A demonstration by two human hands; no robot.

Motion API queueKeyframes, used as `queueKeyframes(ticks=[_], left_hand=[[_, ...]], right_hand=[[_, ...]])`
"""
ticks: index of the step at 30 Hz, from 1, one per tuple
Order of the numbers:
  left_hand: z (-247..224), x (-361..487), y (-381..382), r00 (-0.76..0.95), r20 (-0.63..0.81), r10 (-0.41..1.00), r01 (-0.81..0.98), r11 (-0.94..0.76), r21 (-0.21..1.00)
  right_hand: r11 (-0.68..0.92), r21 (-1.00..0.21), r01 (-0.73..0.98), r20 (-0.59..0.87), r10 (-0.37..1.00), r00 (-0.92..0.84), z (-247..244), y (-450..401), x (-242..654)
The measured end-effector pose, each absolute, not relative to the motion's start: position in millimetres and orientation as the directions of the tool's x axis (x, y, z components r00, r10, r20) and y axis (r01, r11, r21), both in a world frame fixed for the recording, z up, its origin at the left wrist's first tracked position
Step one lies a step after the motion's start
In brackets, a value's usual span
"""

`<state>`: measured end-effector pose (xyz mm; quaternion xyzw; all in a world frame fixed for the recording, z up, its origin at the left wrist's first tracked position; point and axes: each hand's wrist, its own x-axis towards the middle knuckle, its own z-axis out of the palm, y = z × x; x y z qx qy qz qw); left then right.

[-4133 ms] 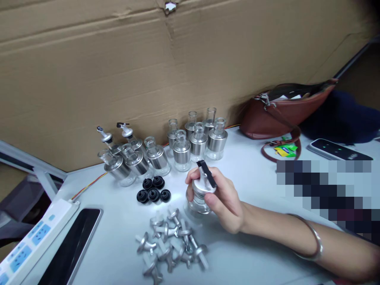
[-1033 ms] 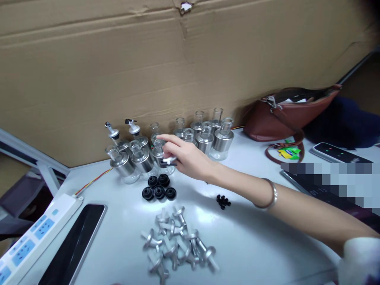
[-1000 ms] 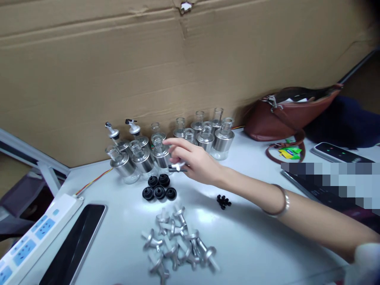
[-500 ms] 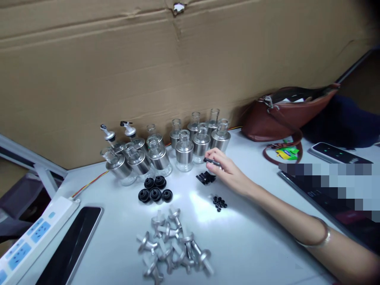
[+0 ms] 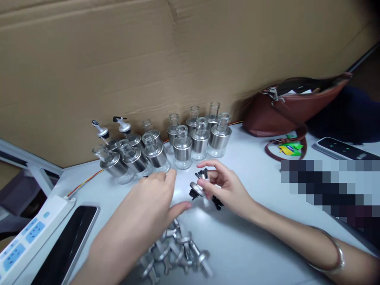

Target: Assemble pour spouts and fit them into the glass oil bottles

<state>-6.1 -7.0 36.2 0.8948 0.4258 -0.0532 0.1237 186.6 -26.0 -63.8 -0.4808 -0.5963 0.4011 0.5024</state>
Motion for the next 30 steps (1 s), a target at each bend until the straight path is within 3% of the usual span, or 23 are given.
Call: queueKeyframes(ticks=[3, 7, 12, 15, 19, 21, 24, 26, 30], left_hand=[[31.4, 12.3, -0.4, 0.660, -0.273, 0.700, 0.746, -0.654, 0.127], [25.3, 22.6, 8.3, 0.727, -0.292, 0.622, 0.679, -0.716, 0.164], [23.4, 15.2, 14.0, 0.763, -0.327, 0.557, 0.642, -0.710, 0.288], [23.4, 16.6, 11.8, 0.785, -0.339, 0.519, 0.617, -0.706, 0.347], [23.5, 18.5, 5.0, 0.788, -0.424, 0.446, 0.602, -0.702, 0.380], [22.8, 13.7, 1.0, 0.798, -0.440, 0.412, 0.580, -0.722, 0.377], [22.0, 1.3, -1.1, 0.796, -0.358, 0.489, 0.593, -0.748, 0.298], [23.7, -6.5, 2.6, 0.748, -0.348, 0.565, 0.658, -0.697, 0.285], [32.2, -16.7, 16.1, 0.654, -0.397, 0.644, 0.755, -0.585, 0.296]], right_hand=[[0.214, -0.969, 0.123, 0.207, 0.976, -0.065, -62.6, -34.1, 180.5], [0.421, -0.874, 0.242, 0.391, 0.906, -0.164, -60.4, -39.6, 181.4], [0.714, -0.503, 0.486, 0.656, 0.682, -0.323, -59.9, -33.8, 193.5], [0.786, -0.243, 0.568, 0.750, 0.524, -0.404, -59.1, -29.1, 196.8], [0.811, -0.118, 0.574, 0.772, 0.439, -0.461, -58.3, -29.0, 192.3], [0.833, -0.166, 0.528, 0.798, 0.428, -0.425, -59.1, -30.5, 190.3], [0.776, -0.434, 0.457, 0.797, 0.568, -0.207, -59.8, -30.5, 193.6], [0.670, -0.576, 0.467, 0.736, 0.675, -0.060, -58.1, -26.8, 200.4], [0.385, -0.695, 0.608, 0.499, 0.867, 0.022, -54.9, -10.2, 219.1]])
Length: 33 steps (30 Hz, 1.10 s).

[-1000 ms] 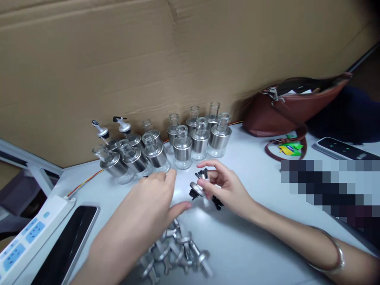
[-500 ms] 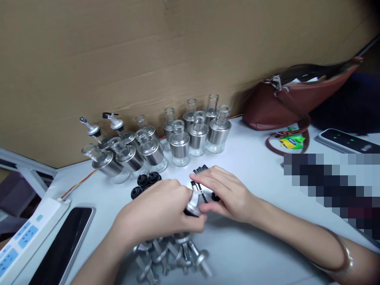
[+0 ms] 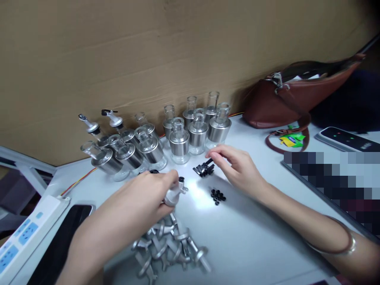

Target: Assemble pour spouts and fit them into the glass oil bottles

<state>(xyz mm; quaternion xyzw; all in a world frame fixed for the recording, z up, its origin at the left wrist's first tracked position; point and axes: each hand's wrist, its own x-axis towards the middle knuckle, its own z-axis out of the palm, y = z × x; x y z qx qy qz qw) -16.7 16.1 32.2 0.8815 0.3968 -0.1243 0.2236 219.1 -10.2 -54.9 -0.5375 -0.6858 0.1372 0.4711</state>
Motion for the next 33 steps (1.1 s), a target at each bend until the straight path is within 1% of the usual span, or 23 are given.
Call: queueKeyframes(ticks=[2, 4, 6, 9, 13, 19, 24, 28, 33], left_hand=[[36.0, -20.6, 20.2, 0.608, -0.395, 0.688, 0.793, -0.540, 0.281], [37.6, -24.0, 21.1, 0.577, -0.397, 0.713, 0.817, -0.506, 0.277], [37.2, -26.2, 20.2, 0.563, -0.400, 0.723, 0.827, -0.488, 0.280], [34.9, -26.8, 19.0, 0.564, -0.403, 0.720, 0.826, -0.491, 0.279], [32.8, -25.3, 20.7, 0.602, -0.399, 0.691, 0.798, -0.536, 0.275], [30.5, -25.1, 22.5, 0.673, -0.354, 0.649, 0.739, -0.596, 0.313], [28.2, -24.8, 23.9, 0.681, -0.367, 0.633, 0.731, -0.620, 0.287], [26.9, -25.8, 25.7, 0.686, -0.378, 0.622, 0.724, -0.634, 0.270], [27.4, -26.5, 25.8, 0.675, -0.382, 0.632, 0.732, -0.639, 0.237]], right_hand=[[0.284, -0.719, 0.634, 0.395, 0.918, 0.037, -57.6, -1.3, 227.6], [0.226, -0.729, 0.646, 0.336, 0.941, 0.049, -63.4, 5.1, 233.4], [0.190, -0.727, 0.660, 0.284, 0.958, 0.037, -70.6, 8.9, 235.9], [0.182, -0.699, 0.692, 0.231, 0.973, -0.023, -79.4, 11.3, 235.2], [0.230, -0.628, 0.744, 0.230, 0.968, -0.105, -85.3, 13.1, 234.9], [0.326, -0.533, 0.781, 0.271, 0.940, -0.208, -92.9, 15.0, 240.1], [0.377, -0.497, 0.782, 0.292, 0.921, -0.259, -98.5, 16.2, 239.0], [0.404, -0.475, 0.782, 0.275, 0.912, -0.304, -99.9, 16.3, 238.7], [0.362, -0.457, 0.813, 0.242, 0.930, -0.278, -96.5, 16.1, 244.2]])
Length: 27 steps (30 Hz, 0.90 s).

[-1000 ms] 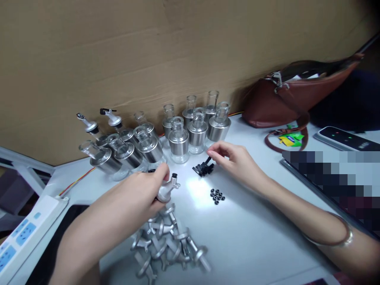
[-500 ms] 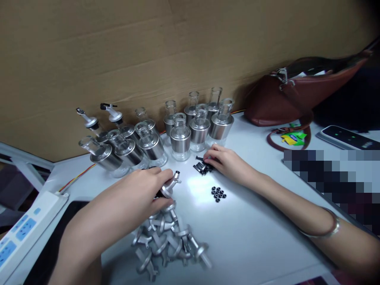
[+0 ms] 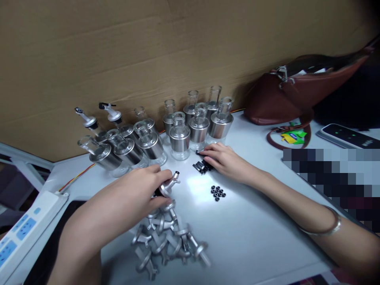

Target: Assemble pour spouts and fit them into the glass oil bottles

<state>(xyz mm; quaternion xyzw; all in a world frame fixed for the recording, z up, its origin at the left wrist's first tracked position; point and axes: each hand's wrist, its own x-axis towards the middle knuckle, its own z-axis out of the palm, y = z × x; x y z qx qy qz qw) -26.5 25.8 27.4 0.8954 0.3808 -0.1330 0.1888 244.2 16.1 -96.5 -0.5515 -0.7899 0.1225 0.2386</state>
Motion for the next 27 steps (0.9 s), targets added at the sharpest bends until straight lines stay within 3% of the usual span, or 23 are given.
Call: queueKeyframes(ticks=[18, 21, 27], left_hand=[[22.3, -17.7, 25.2, 0.709, -0.398, 0.582, 0.699, -0.655, 0.287], [21.4, -11.8, 21.7, 0.708, -0.417, 0.570, 0.696, -0.663, 0.275], [19.0, -1.4, 19.5, 0.744, -0.414, 0.525, 0.662, -0.664, 0.347]], right_hand=[[0.460, -0.627, 0.629, 0.223, 0.879, -0.422, -71.4, 8.3, 239.2], [0.518, -0.581, 0.628, 0.330, 0.855, -0.401, -66.7, 0.7, 232.0], [0.771, -0.309, 0.557, 0.608, 0.610, -0.508, -64.2, -15.6, 209.7]])
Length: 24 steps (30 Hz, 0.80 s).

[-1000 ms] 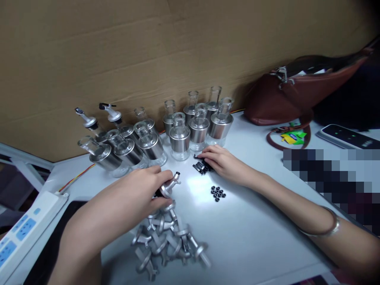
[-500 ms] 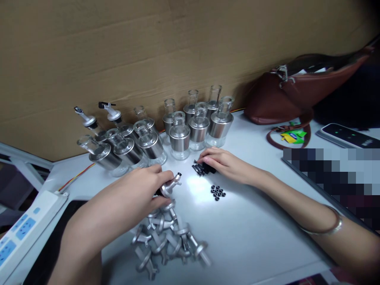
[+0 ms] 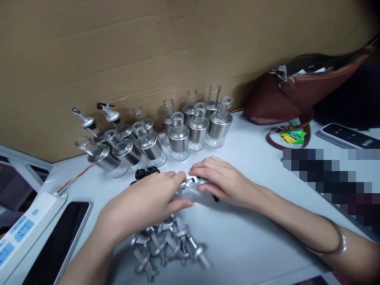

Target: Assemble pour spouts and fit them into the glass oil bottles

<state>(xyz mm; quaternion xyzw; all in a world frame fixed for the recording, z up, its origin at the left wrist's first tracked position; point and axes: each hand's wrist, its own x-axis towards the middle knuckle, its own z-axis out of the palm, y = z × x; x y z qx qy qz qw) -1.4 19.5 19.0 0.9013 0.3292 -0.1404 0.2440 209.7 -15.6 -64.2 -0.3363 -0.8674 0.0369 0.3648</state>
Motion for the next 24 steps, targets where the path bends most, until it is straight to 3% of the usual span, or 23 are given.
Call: queueKeyframes(ticks=[7, 11, 16, 20, 24], left_hand=[[17.3, 3.3, 20.2, 0.824, -0.363, 0.435, 0.562, -0.703, 0.436], [19.0, 6.9, 19.4, 0.838, -0.303, 0.454, 0.545, -0.727, 0.418], [23.8, 12.8, 18.8, 0.853, -0.210, 0.477, 0.519, -0.744, 0.420], [26.5, 14.0, 16.0, 0.885, -0.163, 0.437, 0.466, -0.833, 0.298], [26.4, 16.5, 6.8, 0.911, -0.052, 0.409, 0.411, -0.911, 0.045]], right_hand=[[0.811, -0.294, 0.506, 0.656, 0.556, -0.510, -64.9, -22.0, 197.5], [0.783, -0.323, 0.531, 0.650, 0.591, -0.477, -65.7, -23.4, 198.3], [0.794, -0.267, 0.546, 0.675, 0.558, -0.482, -63.9, -22.6, 200.1], [0.790, -0.266, 0.552, 0.675, 0.562, -0.479, -60.7, -24.3, 197.5], [0.776, -0.298, 0.555, 0.671, 0.584, -0.457, -60.5, -25.9, 196.0]])
